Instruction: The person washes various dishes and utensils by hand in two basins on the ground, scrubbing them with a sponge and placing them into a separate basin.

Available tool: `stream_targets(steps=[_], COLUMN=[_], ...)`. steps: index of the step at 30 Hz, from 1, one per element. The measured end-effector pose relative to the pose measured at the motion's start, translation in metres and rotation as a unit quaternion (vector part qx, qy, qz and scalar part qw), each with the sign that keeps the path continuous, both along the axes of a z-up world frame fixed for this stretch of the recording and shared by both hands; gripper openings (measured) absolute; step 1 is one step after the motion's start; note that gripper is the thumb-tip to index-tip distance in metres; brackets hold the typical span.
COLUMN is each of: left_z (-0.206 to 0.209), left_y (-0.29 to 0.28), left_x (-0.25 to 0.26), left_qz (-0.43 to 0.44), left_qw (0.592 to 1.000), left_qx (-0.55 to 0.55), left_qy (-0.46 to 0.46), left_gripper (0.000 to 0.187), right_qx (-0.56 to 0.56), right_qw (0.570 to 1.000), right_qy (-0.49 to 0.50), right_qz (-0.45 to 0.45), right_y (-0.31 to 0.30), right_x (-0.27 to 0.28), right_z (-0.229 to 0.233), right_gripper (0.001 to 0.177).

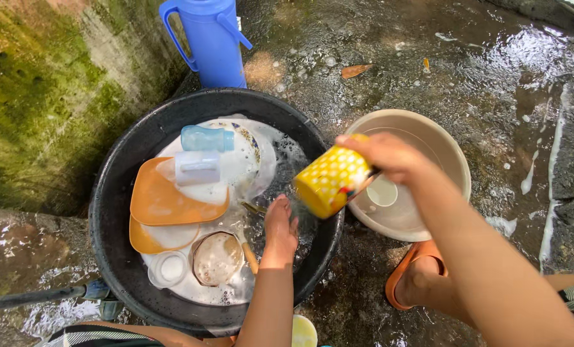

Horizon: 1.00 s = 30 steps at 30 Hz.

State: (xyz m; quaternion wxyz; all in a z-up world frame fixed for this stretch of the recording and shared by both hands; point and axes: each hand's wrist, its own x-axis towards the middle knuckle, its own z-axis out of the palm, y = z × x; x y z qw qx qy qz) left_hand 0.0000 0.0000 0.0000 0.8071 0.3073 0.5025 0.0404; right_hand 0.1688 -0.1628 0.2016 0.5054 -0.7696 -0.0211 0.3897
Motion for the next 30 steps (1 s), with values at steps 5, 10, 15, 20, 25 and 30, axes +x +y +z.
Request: stream_targets(steps=[5, 10, 15, 20, 25, 30], left_z=[0.01, -0.002, 0.008, 0.0, 0.002, 0.022], left_y=[-0.008, -0.02, -0.014, 0.018, 0.09, 0.17], left_x=[0.002, 0.001, -0.007, -0.002, 0.013, 0.01], left_qz=[0.002, -0.026, -0.055, -0.041, -0.076, -0.189], left_qw=[0.997, 0.986, 0.979, 0.963, 0.762, 0.521], left_qx=[0.065, 0.155, 0.195, 0.268, 0.635, 0.801], left_qy=[-0.034, -0.052, -0.014, 0.007, 0.104, 0.227], left_gripper=[0.042, 0.04, 0.038, 0.036, 0.035, 0.043], right_qx=[-0.204, -0.379, -0.421, -0.413, -0.405, -0.199], right_qw=[0.94, 0.786, 0.775, 0.782, 0.794, 0.69], right_qy=[-0.272, -0.482, -0.465, -0.467, -0.453, -0.689], right_qz=[-0.04, -0.08, -0.081, -0.016, 0.002, -0.096], right_y=[-0.087, -0.132, -0.132, -0.117, -0.113, -0.044], right_x=[0.069, 0.112, 0.091, 0.081, 0.082, 0.045], right_z=[0.01, -0.094, -0.178, -0.218, -0.216, -0.165], right_gripper=[0.061, 0.059, 0.049, 0.047, 0.048, 0.051])
